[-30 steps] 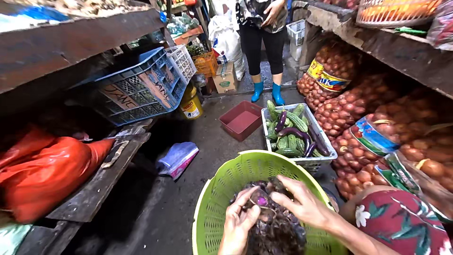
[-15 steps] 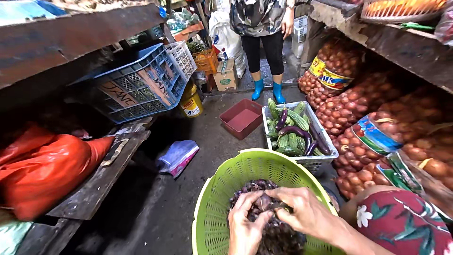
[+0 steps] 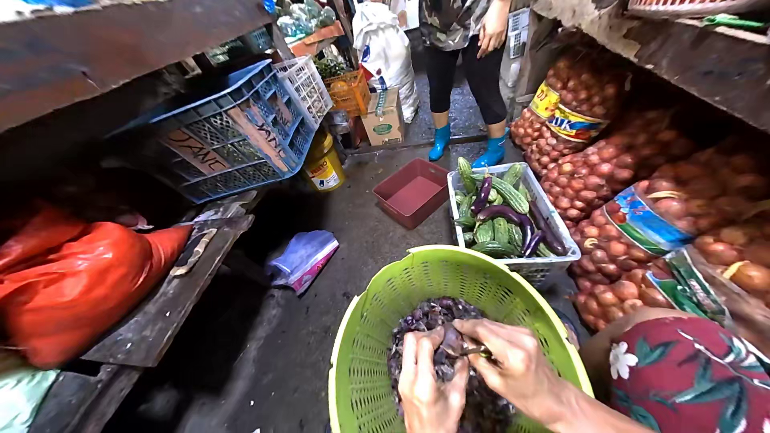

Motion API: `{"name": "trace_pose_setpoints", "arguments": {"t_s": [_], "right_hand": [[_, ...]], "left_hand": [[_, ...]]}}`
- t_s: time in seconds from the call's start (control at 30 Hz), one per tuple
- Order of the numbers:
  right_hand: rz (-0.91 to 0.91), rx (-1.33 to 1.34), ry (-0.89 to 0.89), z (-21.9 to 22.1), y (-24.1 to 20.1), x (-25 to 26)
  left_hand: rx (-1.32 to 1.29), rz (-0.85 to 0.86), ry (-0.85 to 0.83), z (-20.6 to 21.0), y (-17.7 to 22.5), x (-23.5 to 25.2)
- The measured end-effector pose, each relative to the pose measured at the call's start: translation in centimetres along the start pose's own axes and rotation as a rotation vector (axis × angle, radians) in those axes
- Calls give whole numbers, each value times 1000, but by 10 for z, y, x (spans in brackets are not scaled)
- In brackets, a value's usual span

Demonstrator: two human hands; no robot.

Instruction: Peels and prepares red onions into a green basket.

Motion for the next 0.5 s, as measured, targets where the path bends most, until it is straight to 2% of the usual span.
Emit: {"name": "trace_pose_setpoints", "arguments": {"t_s": [0.07, 0.1, 0.13, 0.23, 0.3, 0.37, 0.5], "right_hand": [[5, 62, 27, -2, 0, 2], [33, 105, 29, -4, 2, 4], [89, 156, 28, -6, 6, 6], [395, 328, -35, -8, 26, 13], [639, 421, -179, -6, 40, 13], [762, 389, -324, -4, 50, 11], [707, 294, -653, -6, 44, 15]], "left_hand": [[-30, -32, 9, -1, -2, 0], [-110, -104, -11, 0, -6, 0], [-266, -229, -50, 1, -11, 0], [-972, -731, -140, 9, -21, -1], [-1211, -912, -155, 13, -28, -3], [-1231, -934, -167, 11, -34, -1], [-1176, -976, -133, 7, -35, 5]]}}
Point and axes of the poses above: each hand's wrist, its own x-axis towards the middle knuckle, its own z-axis out of the palm, y = z × x, the point moved 6 cm from there along x, towards the middle knuckle, and after that the axes turned 2 degrees about -z, right-handed, at the moved point
